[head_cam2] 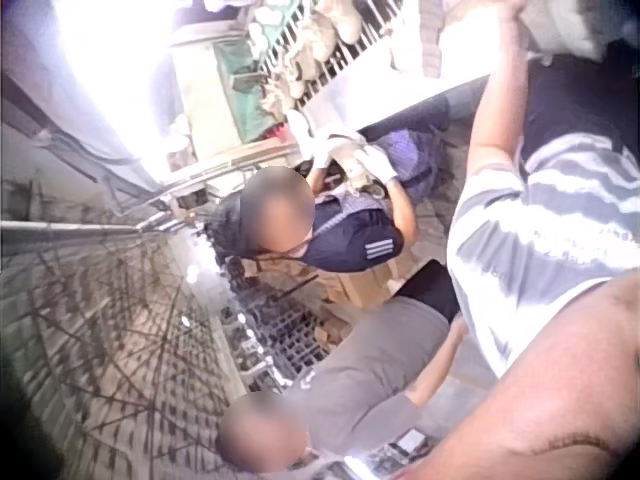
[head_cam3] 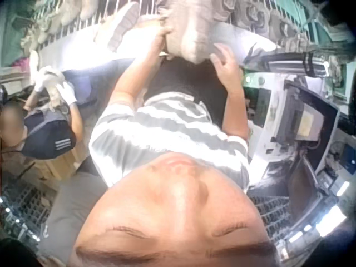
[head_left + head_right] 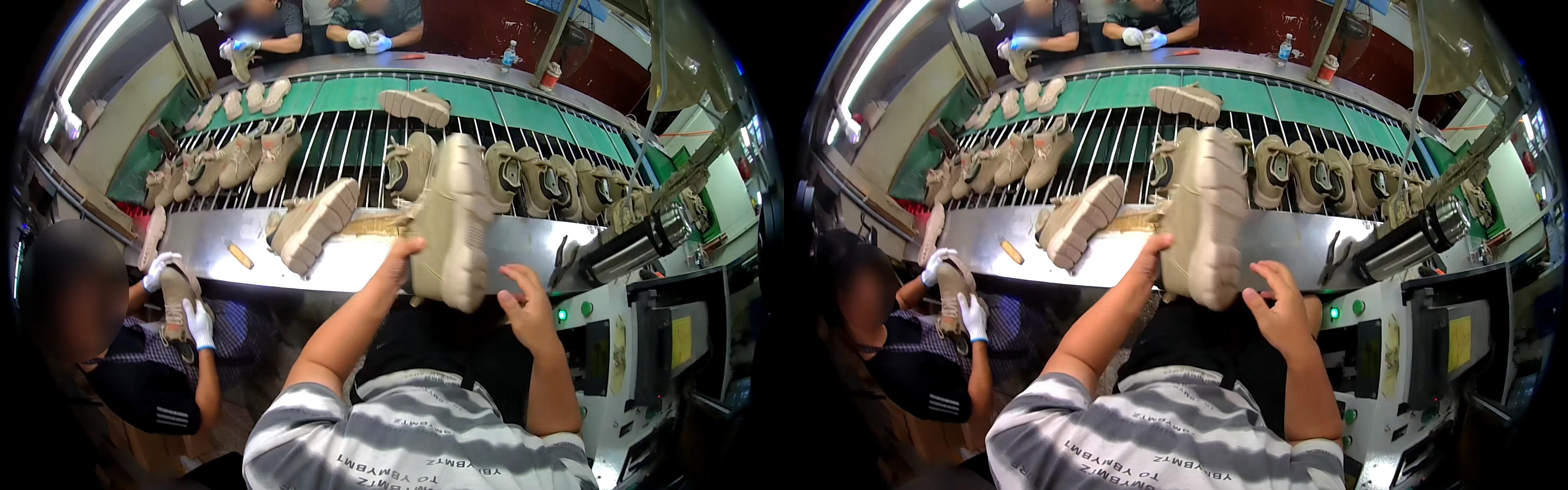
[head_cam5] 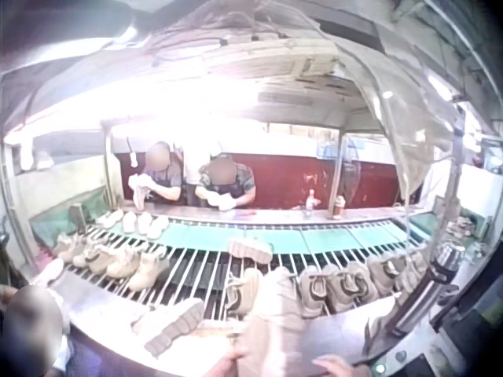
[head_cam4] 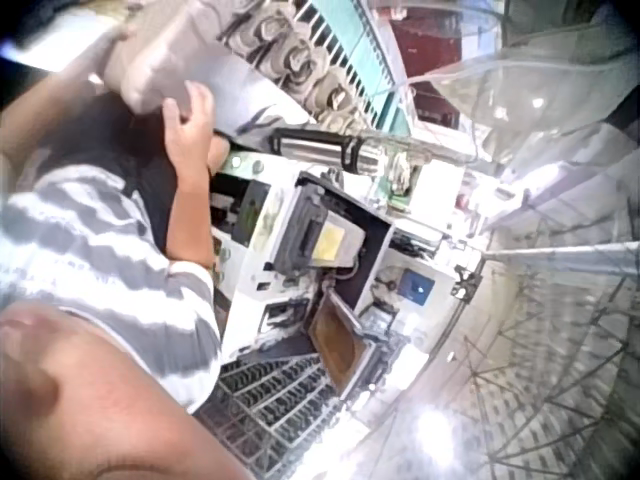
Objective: The person picks up shoes from a conveyor belt, places them into a molding or heat-treatment machine, presses buttons to operate the machine, and then returns the shoes to the belt.
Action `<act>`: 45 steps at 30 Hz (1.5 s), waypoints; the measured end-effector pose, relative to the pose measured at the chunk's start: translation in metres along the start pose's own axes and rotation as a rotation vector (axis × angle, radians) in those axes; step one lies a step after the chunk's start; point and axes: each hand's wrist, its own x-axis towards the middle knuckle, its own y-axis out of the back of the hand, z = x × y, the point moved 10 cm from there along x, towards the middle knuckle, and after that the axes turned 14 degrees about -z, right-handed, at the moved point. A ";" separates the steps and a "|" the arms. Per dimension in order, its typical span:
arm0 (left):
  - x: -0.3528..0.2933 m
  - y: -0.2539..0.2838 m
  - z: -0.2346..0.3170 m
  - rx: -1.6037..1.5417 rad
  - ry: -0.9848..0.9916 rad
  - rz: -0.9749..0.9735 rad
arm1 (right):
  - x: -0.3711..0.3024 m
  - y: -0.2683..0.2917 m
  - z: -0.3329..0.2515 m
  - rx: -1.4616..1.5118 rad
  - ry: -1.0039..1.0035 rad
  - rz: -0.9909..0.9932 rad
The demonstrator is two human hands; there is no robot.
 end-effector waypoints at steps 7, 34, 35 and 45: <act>0.076 0.196 0.184 0.628 0.041 0.508 | -0.038 0.003 0.130 -0.220 -0.270 0.162; 0.045 0.246 0.146 2.142 1.271 0.279 | -0.117 -0.019 0.224 -0.358 -0.435 0.403; 0.044 0.227 0.145 2.142 1.239 0.317 | -0.118 -0.022 0.226 -0.290 -0.414 0.427; -0.014 -0.043 0.144 1.844 0.076 0.330 | -0.073 -0.088 0.102 -0.075 -0.075 0.295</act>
